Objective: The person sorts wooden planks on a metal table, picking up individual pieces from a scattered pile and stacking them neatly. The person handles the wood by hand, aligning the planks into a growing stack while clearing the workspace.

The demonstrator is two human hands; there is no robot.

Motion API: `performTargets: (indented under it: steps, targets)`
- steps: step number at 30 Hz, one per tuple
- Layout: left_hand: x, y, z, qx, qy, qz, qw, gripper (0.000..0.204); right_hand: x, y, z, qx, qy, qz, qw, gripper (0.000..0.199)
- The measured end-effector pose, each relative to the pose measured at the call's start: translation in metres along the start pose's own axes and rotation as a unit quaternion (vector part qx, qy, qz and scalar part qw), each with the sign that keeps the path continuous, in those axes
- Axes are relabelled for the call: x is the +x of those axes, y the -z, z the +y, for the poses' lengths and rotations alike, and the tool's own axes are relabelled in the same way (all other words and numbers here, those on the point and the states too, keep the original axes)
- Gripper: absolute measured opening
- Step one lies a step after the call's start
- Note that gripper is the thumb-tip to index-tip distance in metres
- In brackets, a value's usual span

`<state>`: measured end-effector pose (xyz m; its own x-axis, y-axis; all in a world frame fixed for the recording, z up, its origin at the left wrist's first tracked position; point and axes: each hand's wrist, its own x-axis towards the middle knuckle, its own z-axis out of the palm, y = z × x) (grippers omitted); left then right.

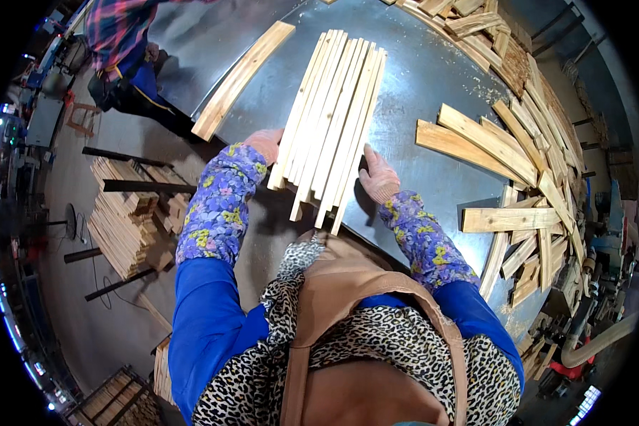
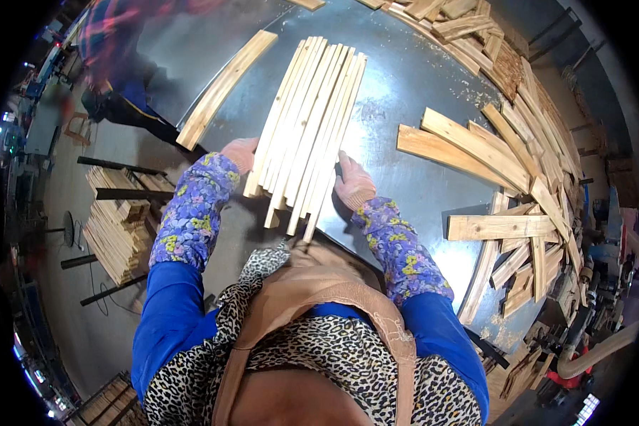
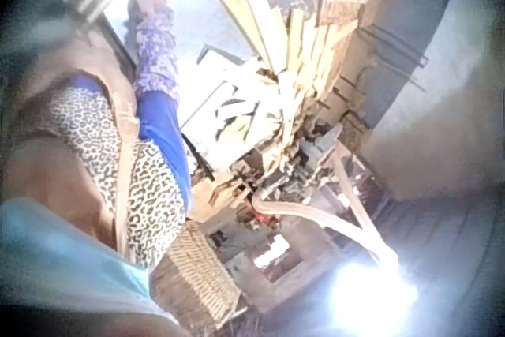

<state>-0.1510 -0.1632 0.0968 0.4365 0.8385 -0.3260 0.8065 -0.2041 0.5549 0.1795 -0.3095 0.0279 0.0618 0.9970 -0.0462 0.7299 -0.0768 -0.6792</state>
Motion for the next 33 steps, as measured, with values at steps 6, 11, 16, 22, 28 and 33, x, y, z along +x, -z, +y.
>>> performTargets:
  steps: [6, 11, 16, 22, 28, 33]
  targets:
    - [-0.029, -0.062, -0.021, -0.521, 0.078, 0.04, 0.849, 0.042, -0.007, -0.033, 0.003, 0.222, -0.112, -0.085, 0.965, 0.074]
    - [-0.014, -0.047, -0.097, -0.41, 0.1, 0.217, 0.88, 0.051, 0.039, -0.061, -0.072, 0.266, -0.054, -0.081, 0.959, 0.07]
    - [0.01, 0.046, -0.084, -0.083, 0.172, 0.251, 0.949, 0.078, 0.12, -0.105, -0.095, 0.21, -0.065, -0.144, 0.965, 0.071]
    - [0.017, 0.069, -0.026, 0.216, 0.011, 0.255, 0.942, 0.074, 0.163, -0.085, -0.096, 0.156, -0.021, -0.27, 0.95, 0.077]
    - [0.083, -0.039, 0.088, -0.031, -0.176, 0.21, 0.961, 0.075, 0.059, 0.049, 0.022, 0.214, -0.203, -0.026, 0.955, 0.059]
    - [0.176, -0.111, 0.246, 0.029, -0.268, 0.076, 0.96, 0.073, -0.049, 0.128, 0.224, 0.248, -0.404, 0.257, 0.842, 0.06]
